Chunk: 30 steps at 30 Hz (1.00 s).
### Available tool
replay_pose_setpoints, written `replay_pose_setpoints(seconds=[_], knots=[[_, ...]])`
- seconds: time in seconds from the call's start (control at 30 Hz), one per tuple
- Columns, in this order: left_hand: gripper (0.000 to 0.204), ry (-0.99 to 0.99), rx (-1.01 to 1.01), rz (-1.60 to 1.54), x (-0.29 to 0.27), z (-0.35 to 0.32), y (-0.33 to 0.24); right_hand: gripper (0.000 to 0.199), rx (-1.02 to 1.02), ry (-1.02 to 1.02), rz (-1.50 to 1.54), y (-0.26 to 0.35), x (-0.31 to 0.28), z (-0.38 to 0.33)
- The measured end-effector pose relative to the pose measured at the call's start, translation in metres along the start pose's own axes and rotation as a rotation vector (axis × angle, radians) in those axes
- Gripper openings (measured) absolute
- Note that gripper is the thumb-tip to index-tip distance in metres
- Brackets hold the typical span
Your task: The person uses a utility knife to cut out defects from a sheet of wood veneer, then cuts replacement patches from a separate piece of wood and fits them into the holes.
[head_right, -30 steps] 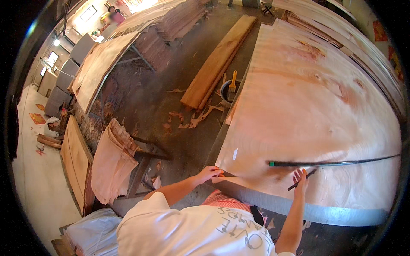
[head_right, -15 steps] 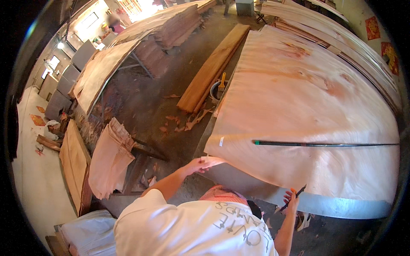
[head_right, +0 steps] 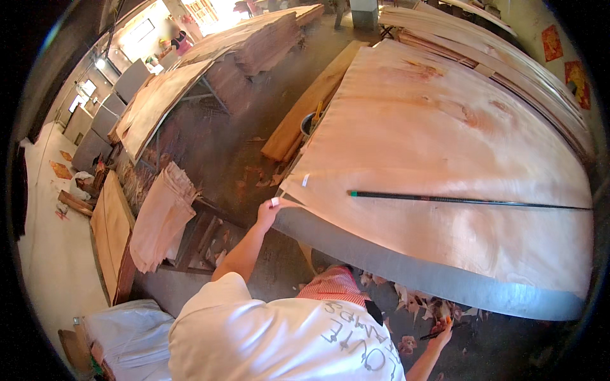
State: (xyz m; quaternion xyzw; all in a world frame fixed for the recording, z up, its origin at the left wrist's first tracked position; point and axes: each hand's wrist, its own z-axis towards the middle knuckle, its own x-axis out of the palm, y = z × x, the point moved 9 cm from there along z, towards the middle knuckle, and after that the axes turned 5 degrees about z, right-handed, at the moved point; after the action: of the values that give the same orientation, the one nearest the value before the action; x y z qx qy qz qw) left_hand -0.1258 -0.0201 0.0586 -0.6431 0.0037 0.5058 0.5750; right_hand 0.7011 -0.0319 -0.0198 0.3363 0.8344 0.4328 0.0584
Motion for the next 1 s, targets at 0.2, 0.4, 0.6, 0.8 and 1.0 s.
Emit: replay_pose_setpoints(seconds=[0.2, 0.4, 0.6, 0.8, 1.0], knots=[[0.004, 0.093, -0.589, -0.701, 0.021, 0.001, -0.018, 0.032, 0.091, -0.024, 0.112, -0.003, -0.019, 0.040], [0.006, 0.178, -0.793, -0.691, 0.065, -0.030, 0.065, 0.031, 0.104, -0.024, -0.024, 0.026, 0.022, 0.021], [0.010, -0.117, -0.683, -0.586, 0.049, -0.034, 0.087, 0.029, 0.112, 0.052, -0.069, 0.057, 0.064, 0.039], [0.022, -0.479, -0.800, -0.620, 0.026, -0.079, 0.097, 0.028, -0.142, 0.057, -0.373, 0.134, 0.107, 0.052], [0.024, -0.536, -0.579, -0.358, 0.063, -0.125, 0.022, 0.031, -0.786, -0.060, -0.261, 0.384, 0.047, 0.093]])
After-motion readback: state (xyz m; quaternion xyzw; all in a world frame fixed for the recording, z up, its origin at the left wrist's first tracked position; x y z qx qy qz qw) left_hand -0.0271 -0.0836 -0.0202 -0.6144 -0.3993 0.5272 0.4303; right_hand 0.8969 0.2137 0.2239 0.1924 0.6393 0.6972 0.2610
